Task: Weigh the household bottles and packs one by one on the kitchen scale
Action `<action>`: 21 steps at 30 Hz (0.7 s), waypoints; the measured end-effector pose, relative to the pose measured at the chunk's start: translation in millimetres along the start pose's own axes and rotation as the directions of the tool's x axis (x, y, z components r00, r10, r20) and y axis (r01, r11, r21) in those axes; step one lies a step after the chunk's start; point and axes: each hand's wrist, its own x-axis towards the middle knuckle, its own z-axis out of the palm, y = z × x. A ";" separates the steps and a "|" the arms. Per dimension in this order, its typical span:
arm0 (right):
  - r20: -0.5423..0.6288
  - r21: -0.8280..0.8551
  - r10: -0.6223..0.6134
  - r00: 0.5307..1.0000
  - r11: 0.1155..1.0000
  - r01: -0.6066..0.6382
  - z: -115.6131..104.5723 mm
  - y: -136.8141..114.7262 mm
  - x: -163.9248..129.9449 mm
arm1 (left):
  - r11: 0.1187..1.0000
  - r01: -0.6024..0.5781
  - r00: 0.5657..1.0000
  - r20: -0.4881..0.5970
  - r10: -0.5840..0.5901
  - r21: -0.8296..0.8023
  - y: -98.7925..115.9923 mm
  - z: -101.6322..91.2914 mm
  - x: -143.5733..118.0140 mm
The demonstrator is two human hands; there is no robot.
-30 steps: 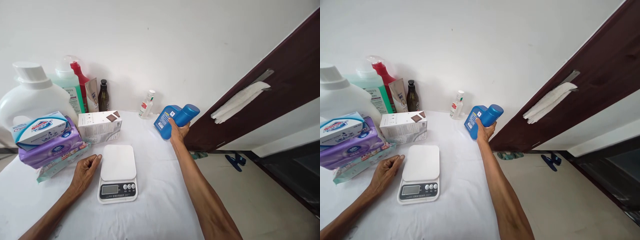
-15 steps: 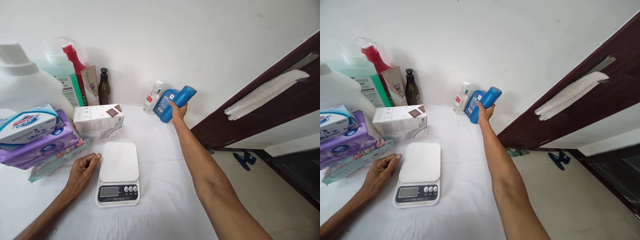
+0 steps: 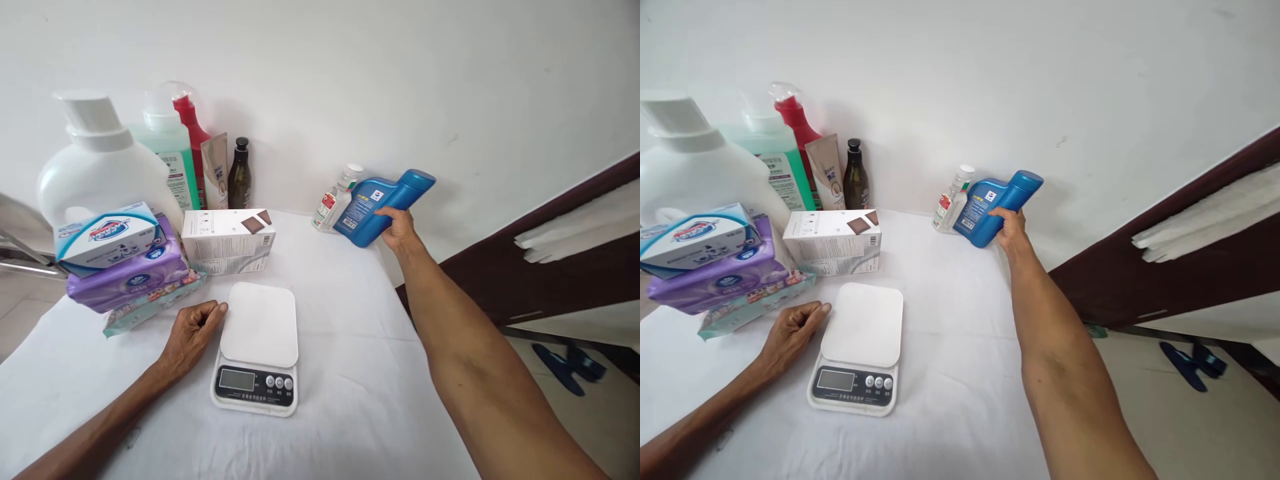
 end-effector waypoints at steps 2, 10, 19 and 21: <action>0.016 -0.015 0.026 1.000 1.000 -0.026 0.5 -1.6 -3.5 | 1.000 -0.008 1.000 -0.005 0.008 -0.013 -1.2 0.4 0.7; -0.237 -0.330 -0.097 0.967 0.944 0.014 -8.7 -7.4 -66.6 | 0.995 -0.041 0.999 0.004 0.042 -0.088 -8.0 1.2 0.9; 0.286 -0.342 -0.392 0.875 0.811 0.475 93.9 -51.6 -149.4 | 0.991 -0.050 0.998 0.020 0.052 -0.120 -10.2 1.1 2.5; 0.433 -0.261 -0.324 0.841 0.848 0.461 144.0 -55.2 -146.0 | 0.990 -0.044 0.999 0.025 0.048 -0.132 -11.6 1.4 2.7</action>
